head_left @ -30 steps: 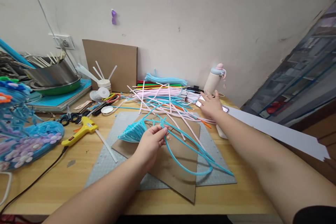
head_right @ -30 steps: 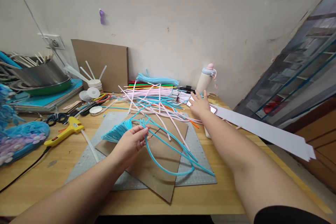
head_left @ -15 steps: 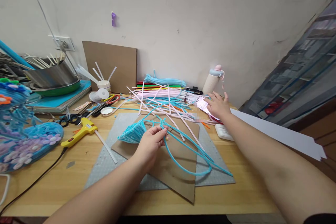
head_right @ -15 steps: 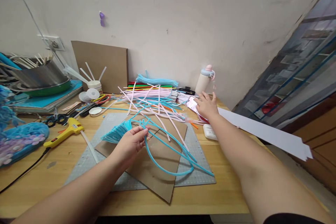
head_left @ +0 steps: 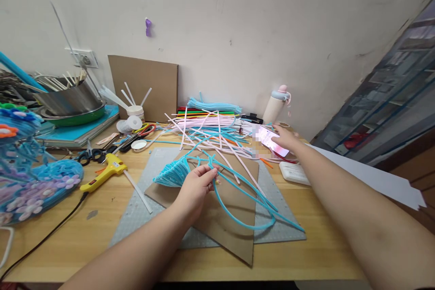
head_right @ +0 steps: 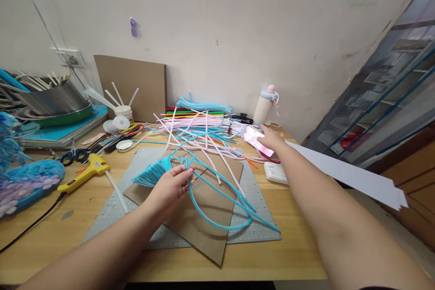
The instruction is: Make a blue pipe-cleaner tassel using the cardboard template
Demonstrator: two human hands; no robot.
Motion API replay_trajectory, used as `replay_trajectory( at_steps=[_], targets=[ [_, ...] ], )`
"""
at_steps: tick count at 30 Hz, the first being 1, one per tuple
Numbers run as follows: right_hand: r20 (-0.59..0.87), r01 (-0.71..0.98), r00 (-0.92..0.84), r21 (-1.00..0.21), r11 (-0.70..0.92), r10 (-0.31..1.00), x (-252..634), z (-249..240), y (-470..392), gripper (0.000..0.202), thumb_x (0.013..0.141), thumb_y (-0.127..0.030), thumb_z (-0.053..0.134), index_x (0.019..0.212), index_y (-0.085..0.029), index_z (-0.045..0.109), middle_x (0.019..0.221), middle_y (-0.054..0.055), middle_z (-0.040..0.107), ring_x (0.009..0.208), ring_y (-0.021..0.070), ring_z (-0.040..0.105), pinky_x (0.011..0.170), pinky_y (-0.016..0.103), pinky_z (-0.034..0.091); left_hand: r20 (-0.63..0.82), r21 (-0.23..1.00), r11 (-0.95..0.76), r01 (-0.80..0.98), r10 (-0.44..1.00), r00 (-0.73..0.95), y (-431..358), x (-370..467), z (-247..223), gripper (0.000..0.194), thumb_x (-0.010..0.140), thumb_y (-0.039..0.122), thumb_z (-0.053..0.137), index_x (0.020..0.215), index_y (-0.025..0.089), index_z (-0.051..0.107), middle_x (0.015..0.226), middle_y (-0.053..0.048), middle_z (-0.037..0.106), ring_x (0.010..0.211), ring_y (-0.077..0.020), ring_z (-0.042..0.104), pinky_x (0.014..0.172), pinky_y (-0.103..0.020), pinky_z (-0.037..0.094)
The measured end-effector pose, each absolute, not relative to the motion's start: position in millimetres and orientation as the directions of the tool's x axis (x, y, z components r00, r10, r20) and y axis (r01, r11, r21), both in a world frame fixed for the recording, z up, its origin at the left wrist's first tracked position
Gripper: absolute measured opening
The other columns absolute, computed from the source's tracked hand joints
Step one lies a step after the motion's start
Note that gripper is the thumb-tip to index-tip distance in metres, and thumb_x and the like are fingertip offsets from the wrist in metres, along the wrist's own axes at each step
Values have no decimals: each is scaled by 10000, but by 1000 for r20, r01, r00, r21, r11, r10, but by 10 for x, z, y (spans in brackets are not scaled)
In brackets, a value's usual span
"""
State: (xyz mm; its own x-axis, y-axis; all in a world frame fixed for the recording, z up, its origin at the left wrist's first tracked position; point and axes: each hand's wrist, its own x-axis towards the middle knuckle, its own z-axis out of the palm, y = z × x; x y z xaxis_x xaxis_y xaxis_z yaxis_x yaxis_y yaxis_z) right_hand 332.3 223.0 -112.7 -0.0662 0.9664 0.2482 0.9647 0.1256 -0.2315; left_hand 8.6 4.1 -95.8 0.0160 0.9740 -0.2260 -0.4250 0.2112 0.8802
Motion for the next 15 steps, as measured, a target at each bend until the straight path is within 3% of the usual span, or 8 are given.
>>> replay_trajectory(
  at_steps=[2,5,10,15],
  targets=[
    [187,942,-84,-306,140,979,3403,-1065,2234,562,717,-232,556,1272,-158,511,1185,143,604,1031,289,570,930,465,395,-218,884,204,-420,976,15,43,84,-960,295,570,351,766,704,131,624,634,26,539,562,-58,493,534,-175,332],
    [122,901,-103,-409,144,987,3514,-994,2196,518,704,-205,574,1221,-174,569,1080,101,664,901,235,624,818,333,480,-209,886,199,-419,978,22,48,84,-969,286,586,350,756,704,130,614,632,25,534,564,-58,492,540,-173,337],
    [58,825,-86,-556,104,995,3639,-981,2082,506,704,-166,572,1211,-165,588,928,81,706,733,207,649,703,304,517,-198,891,190,-411,980,24,65,87,-1002,271,600,342,749,675,133,593,649,20,532,565,-58,485,536,-171,337],
    [33,744,-103,-660,99,994,3704,-980,1954,481,719,-146,556,1198,-150,595,881,61,716,731,175,646,730,274,509,-207,896,194,-399,978,11,75,79,-1020,279,602,354,746,722,138,619,680,18,538,573,-60,487,533,-174,333]
  ],
)
